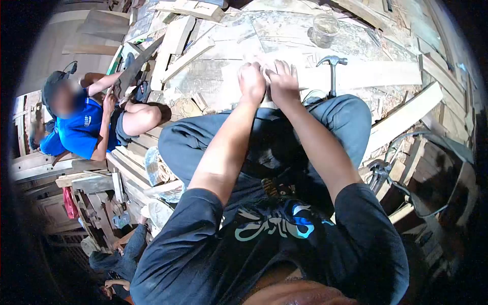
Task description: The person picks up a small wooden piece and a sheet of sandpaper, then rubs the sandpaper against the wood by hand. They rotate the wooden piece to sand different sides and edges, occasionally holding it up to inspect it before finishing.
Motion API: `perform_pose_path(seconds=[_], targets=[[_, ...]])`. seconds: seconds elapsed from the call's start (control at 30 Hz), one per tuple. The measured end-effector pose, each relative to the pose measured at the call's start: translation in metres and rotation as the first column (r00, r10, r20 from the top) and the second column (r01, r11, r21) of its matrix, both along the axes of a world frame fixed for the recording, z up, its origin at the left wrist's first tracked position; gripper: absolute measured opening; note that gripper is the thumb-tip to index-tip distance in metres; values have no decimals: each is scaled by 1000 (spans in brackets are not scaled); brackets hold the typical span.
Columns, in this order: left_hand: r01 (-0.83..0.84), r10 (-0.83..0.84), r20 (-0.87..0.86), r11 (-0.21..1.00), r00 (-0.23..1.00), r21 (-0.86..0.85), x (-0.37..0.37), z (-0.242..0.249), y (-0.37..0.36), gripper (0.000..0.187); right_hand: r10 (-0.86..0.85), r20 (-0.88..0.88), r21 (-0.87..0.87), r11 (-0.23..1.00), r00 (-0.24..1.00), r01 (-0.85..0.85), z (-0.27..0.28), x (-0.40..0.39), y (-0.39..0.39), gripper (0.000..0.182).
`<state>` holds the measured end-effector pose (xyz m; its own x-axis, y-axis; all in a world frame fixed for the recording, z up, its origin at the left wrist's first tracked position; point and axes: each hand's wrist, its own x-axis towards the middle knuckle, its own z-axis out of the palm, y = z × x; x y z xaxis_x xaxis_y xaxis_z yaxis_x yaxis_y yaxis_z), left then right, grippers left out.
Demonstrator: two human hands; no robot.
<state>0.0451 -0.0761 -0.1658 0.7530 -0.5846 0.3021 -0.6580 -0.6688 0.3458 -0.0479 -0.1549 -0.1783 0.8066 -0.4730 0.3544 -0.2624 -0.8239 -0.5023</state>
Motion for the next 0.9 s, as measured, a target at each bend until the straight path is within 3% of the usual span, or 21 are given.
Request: perform_pose_path(seconds=[0.1,0.2,0.23,0.47,0.5,0.6,0.73,0.87,0.9], targets=[[-76,78,-70,997,994,31,-12,2,17,13,0,3,-3,1000,1000,0,3,2,-1,30],[-75,76,72,997,994,-20,-14,2,23,12,0,7,-11,1000,1000,0,2,4,-1,30],[-41,41,-10,999,999,-26,-9,3,20,13,7,42,-37,999,999,-5,2,3,-1,26],[14,-14,5,1000,1000,-16,8,-2,-2,12,-15,62,-15,1000,998,16,-5,2,1,28],[31,-31,11,999,999,15,3,-2,3,10,-27,138,-56,998,990,35,-5,4,0,19],[-54,59,-53,995,997,84,-14,6,19,10,5,48,15,1000,999,-6,6,0,-1,23],[-14,14,-9,1000,1000,1,-9,2,22,12,3,8,-8,1000,1000,-3,0,6,-1,38],[-20,20,-3,1000,1000,-3,3,2,-4,12,-39,81,-23,999,996,41,-9,9,1,31],[-41,45,-73,998,996,51,6,3,-9,12,-61,96,13,998,994,60,-10,11,3,30]])
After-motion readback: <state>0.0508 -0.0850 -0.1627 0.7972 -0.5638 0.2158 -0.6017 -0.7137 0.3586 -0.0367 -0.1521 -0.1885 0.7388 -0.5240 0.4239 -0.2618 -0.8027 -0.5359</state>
